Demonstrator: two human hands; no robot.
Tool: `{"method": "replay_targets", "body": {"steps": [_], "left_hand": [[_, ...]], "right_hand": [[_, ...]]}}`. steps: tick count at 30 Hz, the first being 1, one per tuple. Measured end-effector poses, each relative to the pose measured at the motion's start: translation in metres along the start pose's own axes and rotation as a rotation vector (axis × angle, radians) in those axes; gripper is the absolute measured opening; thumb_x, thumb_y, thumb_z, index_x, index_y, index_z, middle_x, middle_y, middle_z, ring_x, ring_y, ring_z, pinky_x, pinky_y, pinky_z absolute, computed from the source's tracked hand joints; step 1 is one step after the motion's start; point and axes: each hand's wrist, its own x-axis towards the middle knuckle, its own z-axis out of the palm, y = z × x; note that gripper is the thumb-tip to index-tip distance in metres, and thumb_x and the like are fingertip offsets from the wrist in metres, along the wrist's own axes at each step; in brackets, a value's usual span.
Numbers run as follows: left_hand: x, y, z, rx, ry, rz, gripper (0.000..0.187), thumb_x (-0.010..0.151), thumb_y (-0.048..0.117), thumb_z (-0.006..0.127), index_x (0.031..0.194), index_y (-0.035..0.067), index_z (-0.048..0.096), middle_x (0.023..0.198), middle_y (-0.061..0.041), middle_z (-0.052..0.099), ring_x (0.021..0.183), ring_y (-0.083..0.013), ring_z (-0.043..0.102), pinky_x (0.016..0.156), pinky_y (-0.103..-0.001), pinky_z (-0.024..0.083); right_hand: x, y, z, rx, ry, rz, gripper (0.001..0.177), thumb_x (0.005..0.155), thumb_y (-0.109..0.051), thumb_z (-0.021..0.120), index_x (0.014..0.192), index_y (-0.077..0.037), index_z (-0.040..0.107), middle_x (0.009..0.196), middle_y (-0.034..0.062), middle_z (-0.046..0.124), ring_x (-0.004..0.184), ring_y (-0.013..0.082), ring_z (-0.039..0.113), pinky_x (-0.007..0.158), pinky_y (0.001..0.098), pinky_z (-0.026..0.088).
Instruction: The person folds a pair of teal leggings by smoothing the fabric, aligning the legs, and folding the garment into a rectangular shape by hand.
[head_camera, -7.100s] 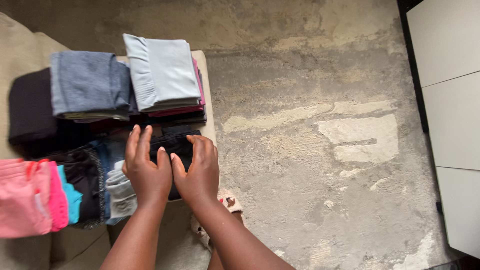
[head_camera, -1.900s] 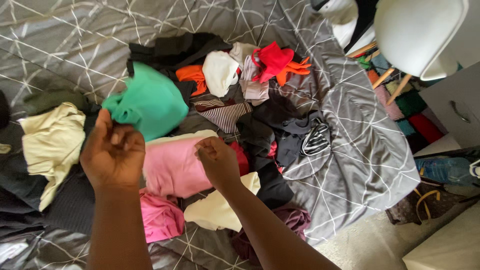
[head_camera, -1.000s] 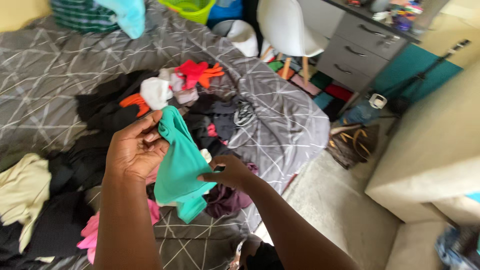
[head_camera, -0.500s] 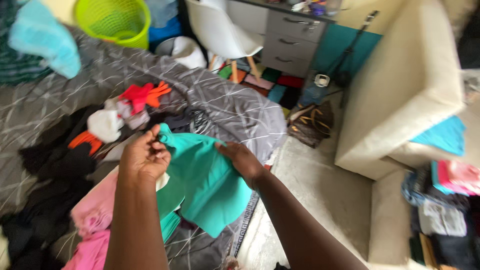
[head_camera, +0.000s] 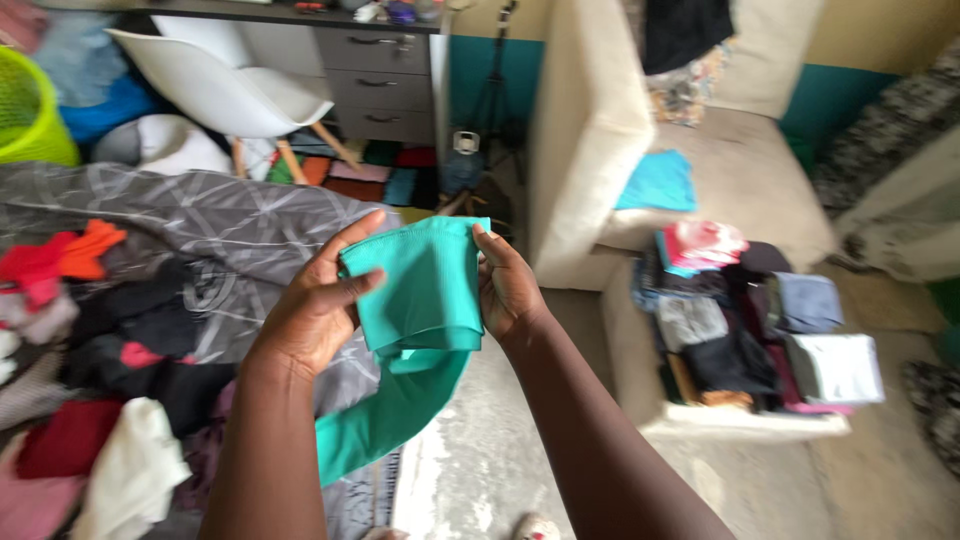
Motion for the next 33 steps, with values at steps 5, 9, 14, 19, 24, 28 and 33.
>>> {"method": "replay_targets", "body": {"steps": [5, 9, 14, 19, 24, 28, 33], "left_hand": [[0.001, -0.052, 0.085, 0.129, -0.073, -0.138, 0.094, 0.065, -0.009, 0.08, 0.151, 0.015, 0.05, 0.138, -0.006, 0.063, 0.126, -0.0215, 0.062, 0.106, -0.038, 0.049], [0.002, -0.097, 0.133, 0.254, -0.051, -0.2, 0.092, 0.066, -0.015, 0.076, 0.151, 0.013, 0.053, 0.131, -0.011, 0.068, 0.112, -0.0218, 0.068, 0.098, -0.037, 0.056], [0.011, -0.134, 0.171, 0.346, 0.111, -0.204, 0.072, 0.075, -0.008, 0.074, 0.142, 0.015, 0.061, 0.127, -0.005, 0.07, 0.105, -0.0166, 0.071, 0.09, -0.036, 0.061], [0.023, -0.149, 0.196, 0.24, 0.237, -0.18, 0.054, 0.084, -0.001, 0.069, 0.136, 0.014, 0.068, 0.123, -0.005, 0.071, 0.1, -0.017, 0.07, 0.084, -0.038, 0.061], [0.026, -0.147, 0.219, 0.371, 0.159, -0.164, 0.056, 0.085, 0.006, 0.07, 0.14, 0.016, 0.065, 0.136, -0.008, 0.071, 0.113, -0.0201, 0.071, 0.093, -0.039, 0.059], [0.019, -0.151, 0.233, 0.743, 0.014, -0.227, 0.078, 0.075, 0.009, 0.082, 0.145, 0.026, 0.055, 0.149, -0.004, 0.06, 0.128, -0.0224, 0.064, 0.104, -0.037, 0.054], [0.016, -0.172, 0.225, 1.102, -0.26, 0.035, 0.105, 0.059, 0.012, 0.095, 0.15, 0.018, 0.043, 0.169, -0.009, 0.022, 0.152, -0.0269, 0.026, 0.115, -0.041, 0.037]], "right_hand": [[-0.067, -0.06, -0.062, 0.239, -0.052, 0.073, 0.052, 0.1, -0.038, 0.062, 0.135, -0.001, 0.057, 0.125, 0.0181, 0.068, 0.113, 0.0303, 0.068, 0.1, 0.0474, 0.055], [-0.116, -0.089, -0.095, 0.398, -0.258, 0.051, 0.068, 0.094, -0.051, 0.062, 0.139, 0.0, 0.054, 0.133, 0.0227, 0.063, 0.123, 0.0379, 0.061, 0.108, 0.0543, 0.045], [-0.14, -0.108, -0.122, 0.339, -0.302, 0.024, 0.079, 0.095, -0.056, 0.064, 0.143, 0.005, 0.05, 0.139, 0.0239, 0.06, 0.129, 0.0375, 0.057, 0.112, 0.0505, 0.044], [-0.154, -0.122, -0.146, -0.118, -0.37, -0.133, 0.07, 0.092, -0.038, 0.075, 0.146, -0.004, 0.047, 0.139, 0.0127, 0.058, 0.132, 0.0287, 0.055, 0.115, 0.0473, 0.044], [-0.149, -0.12, -0.161, -0.18, -0.086, -0.099, 0.048, 0.1, -0.028, 0.065, 0.138, 0.001, 0.056, 0.129, 0.0119, 0.065, 0.116, 0.0228, 0.065, 0.1, 0.041, 0.055], [-0.15, -0.123, -0.177, -0.189, 0.154, -0.001, 0.04, 0.098, -0.03, 0.06, 0.13, -0.006, 0.058, 0.119, 0.01, 0.069, 0.106, 0.0221, 0.07, 0.09, 0.0402, 0.06], [-0.141, -0.112, -0.182, -0.046, 0.056, -0.052, 0.039, 0.101, -0.031, 0.063, 0.125, -0.001, 0.06, 0.111, 0.0105, 0.071, 0.098, 0.0218, 0.071, 0.088, 0.0389, 0.059]]}}
